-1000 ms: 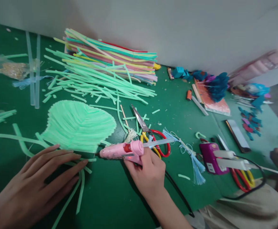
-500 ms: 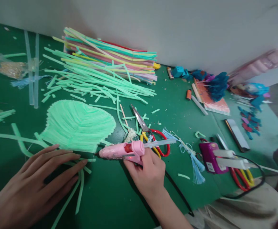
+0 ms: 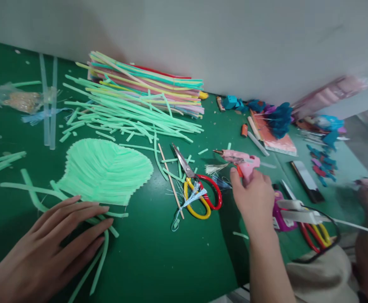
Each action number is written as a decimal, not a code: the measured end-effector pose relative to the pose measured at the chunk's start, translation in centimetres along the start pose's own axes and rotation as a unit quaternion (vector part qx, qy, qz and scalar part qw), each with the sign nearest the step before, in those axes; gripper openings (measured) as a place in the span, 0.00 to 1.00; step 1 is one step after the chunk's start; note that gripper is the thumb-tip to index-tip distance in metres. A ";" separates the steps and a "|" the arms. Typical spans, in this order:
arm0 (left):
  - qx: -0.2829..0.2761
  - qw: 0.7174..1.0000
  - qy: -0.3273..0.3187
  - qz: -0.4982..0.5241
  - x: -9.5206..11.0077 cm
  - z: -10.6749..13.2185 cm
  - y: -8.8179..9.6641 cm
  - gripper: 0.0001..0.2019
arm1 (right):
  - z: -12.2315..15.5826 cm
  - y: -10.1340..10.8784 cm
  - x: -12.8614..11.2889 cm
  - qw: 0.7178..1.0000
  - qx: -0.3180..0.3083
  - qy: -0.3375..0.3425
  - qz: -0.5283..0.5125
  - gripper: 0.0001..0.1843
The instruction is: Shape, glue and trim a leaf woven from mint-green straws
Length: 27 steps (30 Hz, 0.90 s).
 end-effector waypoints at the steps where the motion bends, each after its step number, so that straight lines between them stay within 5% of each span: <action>1: 0.002 1.000 0.000 0.002 0.0 0.0 0.0 0.15 | -0.1 0.0 0.5 1.000 -0.004 -0.003 0.017 0.19; 5: 0.002 1.000 0.001 0.009 0.0 -0.1 -0.1 0.15 | 1.0 0.7 -3.4 0.996 -0.030 -0.023 0.079 0.18; 8: 0.028 0.999 0.010 0.015 0.1 0.0 0.3 0.16 | 2.4 0.8 -10.3 0.989 -0.127 0.011 -0.078 0.12; 13: 0.052 0.998 0.005 0.029 0.2 0.3 0.5 0.13 | 4.3 -0.4 -18.8 0.909 -0.268 0.133 -0.289 0.03; 27: 0.071 0.994 0.037 0.078 0.6 0.0 0.3 0.10 | 5.1 -2.8 -20.4 0.884 -0.312 0.161 -0.310 0.02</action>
Point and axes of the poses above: each hand's wrist, its own z-axis away from the middle knuckle, its own y-axis out of the back of the hand, x = y × z, the point moved 4 cm from there along -z, towards the middle knuckle, and after that the axes turned 13 degrees about -x, right-handed, at the moved point
